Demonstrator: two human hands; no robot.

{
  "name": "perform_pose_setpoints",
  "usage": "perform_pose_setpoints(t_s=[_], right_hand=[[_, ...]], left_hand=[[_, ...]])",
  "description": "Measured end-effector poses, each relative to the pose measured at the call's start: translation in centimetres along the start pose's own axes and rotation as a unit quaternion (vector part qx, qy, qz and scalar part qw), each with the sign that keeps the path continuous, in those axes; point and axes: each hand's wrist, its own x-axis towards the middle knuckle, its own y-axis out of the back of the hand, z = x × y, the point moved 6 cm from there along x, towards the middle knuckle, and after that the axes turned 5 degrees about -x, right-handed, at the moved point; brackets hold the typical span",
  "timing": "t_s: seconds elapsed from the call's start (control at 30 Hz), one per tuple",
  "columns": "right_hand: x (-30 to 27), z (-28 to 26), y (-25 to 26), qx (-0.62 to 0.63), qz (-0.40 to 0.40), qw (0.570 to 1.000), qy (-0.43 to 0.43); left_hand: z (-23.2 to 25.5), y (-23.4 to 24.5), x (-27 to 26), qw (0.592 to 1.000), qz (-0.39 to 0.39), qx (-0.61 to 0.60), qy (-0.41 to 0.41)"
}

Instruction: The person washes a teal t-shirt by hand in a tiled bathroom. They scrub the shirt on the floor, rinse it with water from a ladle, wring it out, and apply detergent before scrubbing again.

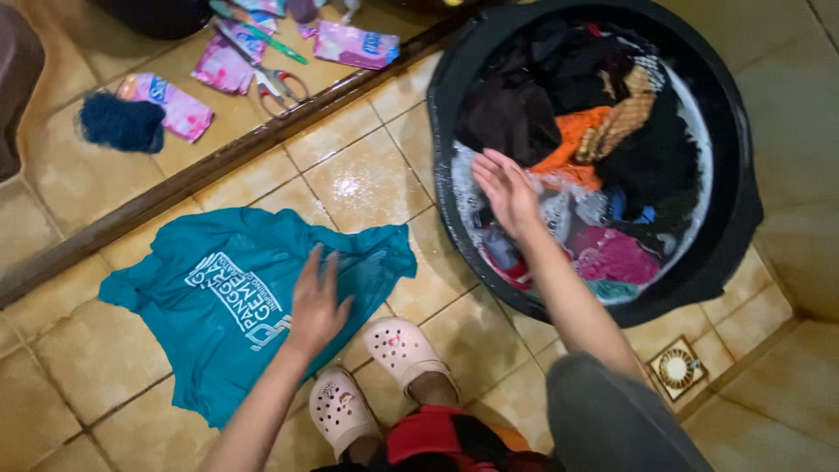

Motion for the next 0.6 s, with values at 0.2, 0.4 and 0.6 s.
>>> perform_pose_setpoints(t_s=[0.2, 0.4, 0.6], right_hand=[[4.9, 6.5, 5.3, 0.149, 0.094, 0.984, 0.037], [7.3, 10.8, 7.8, 0.076, 0.069, 0.994, 0.045], [7.6, 13.0, 4.2, 0.251, 0.027, 0.967, -0.034]], left_hand=[[14.4, -4.1, 12.8, 0.961, 0.004, -0.237, -0.145], [16.2, -16.2, 20.2, 0.908, 0.110, -0.367, 0.167], [16.5, -16.1, 18.2, 0.914, 0.193, -0.355, 0.029]])
